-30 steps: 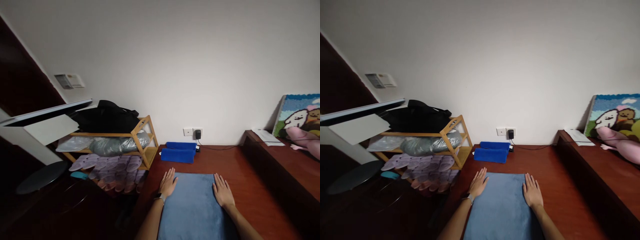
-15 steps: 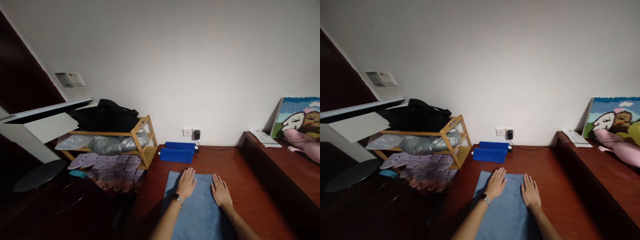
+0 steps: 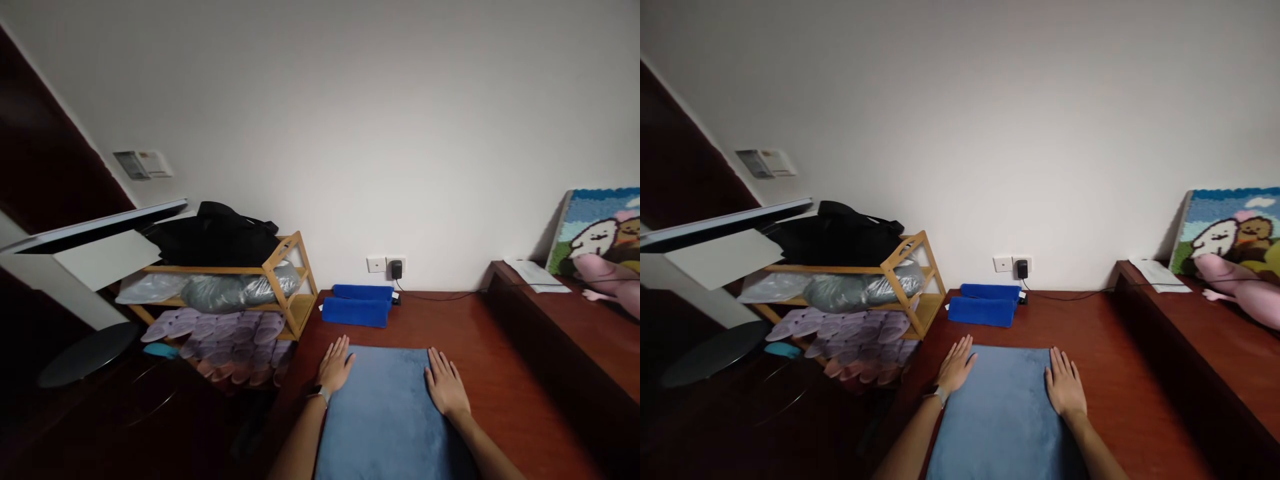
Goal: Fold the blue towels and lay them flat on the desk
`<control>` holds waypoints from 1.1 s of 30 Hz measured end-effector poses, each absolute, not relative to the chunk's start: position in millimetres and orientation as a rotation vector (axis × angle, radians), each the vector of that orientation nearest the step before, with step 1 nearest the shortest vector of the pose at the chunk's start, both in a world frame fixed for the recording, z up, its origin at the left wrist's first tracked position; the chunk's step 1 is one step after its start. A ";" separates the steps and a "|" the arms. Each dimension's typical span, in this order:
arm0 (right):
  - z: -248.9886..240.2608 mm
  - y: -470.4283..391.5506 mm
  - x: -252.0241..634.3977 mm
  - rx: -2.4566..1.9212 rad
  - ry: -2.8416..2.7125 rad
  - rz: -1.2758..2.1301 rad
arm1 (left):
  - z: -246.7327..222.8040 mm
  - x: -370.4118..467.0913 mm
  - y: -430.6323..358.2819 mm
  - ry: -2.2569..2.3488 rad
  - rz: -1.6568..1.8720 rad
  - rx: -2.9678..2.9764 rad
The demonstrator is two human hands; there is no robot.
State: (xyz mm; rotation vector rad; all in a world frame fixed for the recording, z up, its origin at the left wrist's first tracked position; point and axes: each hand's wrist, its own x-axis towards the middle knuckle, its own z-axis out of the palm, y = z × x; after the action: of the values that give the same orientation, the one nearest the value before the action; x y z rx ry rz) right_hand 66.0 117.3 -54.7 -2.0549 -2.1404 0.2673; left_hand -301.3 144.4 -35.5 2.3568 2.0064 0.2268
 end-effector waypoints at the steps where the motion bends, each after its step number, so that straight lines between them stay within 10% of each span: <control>1: -54.5 117.4 65.8 -2.057 -2.137 0.266 | -35.5 -302.3 144.6 2.007 0.230 2.359; 18: -38.3 114.8 61.1 -2.087 -2.153 0.289 | -40.8 -119.8 111.5 1.646 0.507 2.547; 33: -45.5 117.1 62.5 -2.073 -2.125 0.308 | -48.9 -288.0 141.5 2.150 0.271 2.306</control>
State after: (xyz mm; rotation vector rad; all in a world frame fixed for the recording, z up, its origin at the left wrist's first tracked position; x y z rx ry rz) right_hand 62.5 117.1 -45.5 -2.0733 -2.1247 0.3078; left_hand -288.0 141.5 -48.9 2.3065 2.1505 0.2713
